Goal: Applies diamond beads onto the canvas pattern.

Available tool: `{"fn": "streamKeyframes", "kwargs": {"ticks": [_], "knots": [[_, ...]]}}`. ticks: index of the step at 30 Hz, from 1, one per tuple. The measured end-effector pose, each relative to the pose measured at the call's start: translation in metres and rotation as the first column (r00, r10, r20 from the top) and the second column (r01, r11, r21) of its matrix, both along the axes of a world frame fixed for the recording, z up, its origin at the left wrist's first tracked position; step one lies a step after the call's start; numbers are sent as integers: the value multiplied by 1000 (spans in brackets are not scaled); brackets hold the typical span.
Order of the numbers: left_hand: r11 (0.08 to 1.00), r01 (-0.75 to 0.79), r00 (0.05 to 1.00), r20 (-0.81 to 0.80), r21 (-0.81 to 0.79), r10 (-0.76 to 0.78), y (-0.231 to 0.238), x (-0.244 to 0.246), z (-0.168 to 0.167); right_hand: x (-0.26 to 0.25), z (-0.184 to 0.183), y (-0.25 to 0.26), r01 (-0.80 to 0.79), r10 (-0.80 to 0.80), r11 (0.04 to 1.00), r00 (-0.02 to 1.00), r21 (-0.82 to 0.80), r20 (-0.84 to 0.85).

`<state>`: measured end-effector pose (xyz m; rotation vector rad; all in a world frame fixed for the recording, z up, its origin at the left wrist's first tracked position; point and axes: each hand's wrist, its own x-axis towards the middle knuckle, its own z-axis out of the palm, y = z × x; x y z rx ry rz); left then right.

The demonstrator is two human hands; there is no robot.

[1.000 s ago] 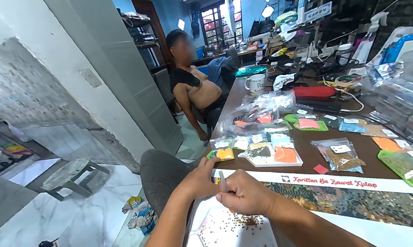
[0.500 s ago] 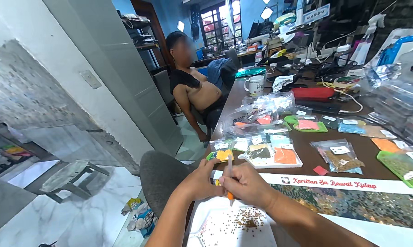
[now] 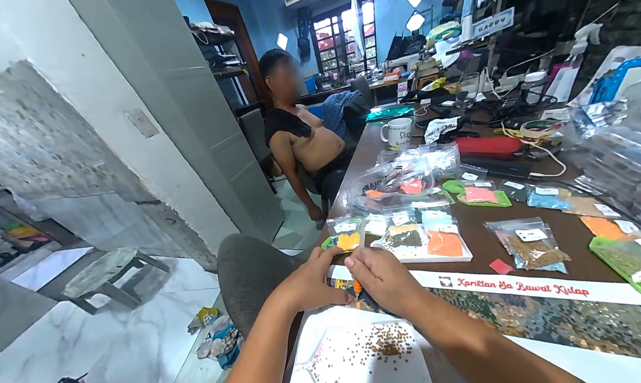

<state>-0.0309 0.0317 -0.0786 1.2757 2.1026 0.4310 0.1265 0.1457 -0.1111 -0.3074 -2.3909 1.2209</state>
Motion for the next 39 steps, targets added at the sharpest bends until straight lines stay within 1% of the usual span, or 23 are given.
{"fn": "streamKeyframes", "kwargs": {"ticks": [6, 17, 23, 31, 39], "knots": [[1000, -2, 1000, -5, -5, 2, 0, 1, 2, 0, 2, -2, -29, 26, 997, 999, 66, 42], [1000, -5, 1000, -2, -13, 5, 0, 2, 3, -1, 2, -3, -49, 46, 997, 998, 58, 48], [1000, 6, 1000, 6, 12, -6, 0, 0, 0, -1, 4, -4, -45, 40, 996, 997, 78, 67], [1000, 3, 1000, -4, 8, -3, -1, 0, 0, -1, 1, -4, -46, 43, 994, 999, 97, 28], [1000, -1, 1000, 9, 10, 1, -1, -1, -1, -2, -5, -3, -38, 45, 990, 998, 133, -47]]}}
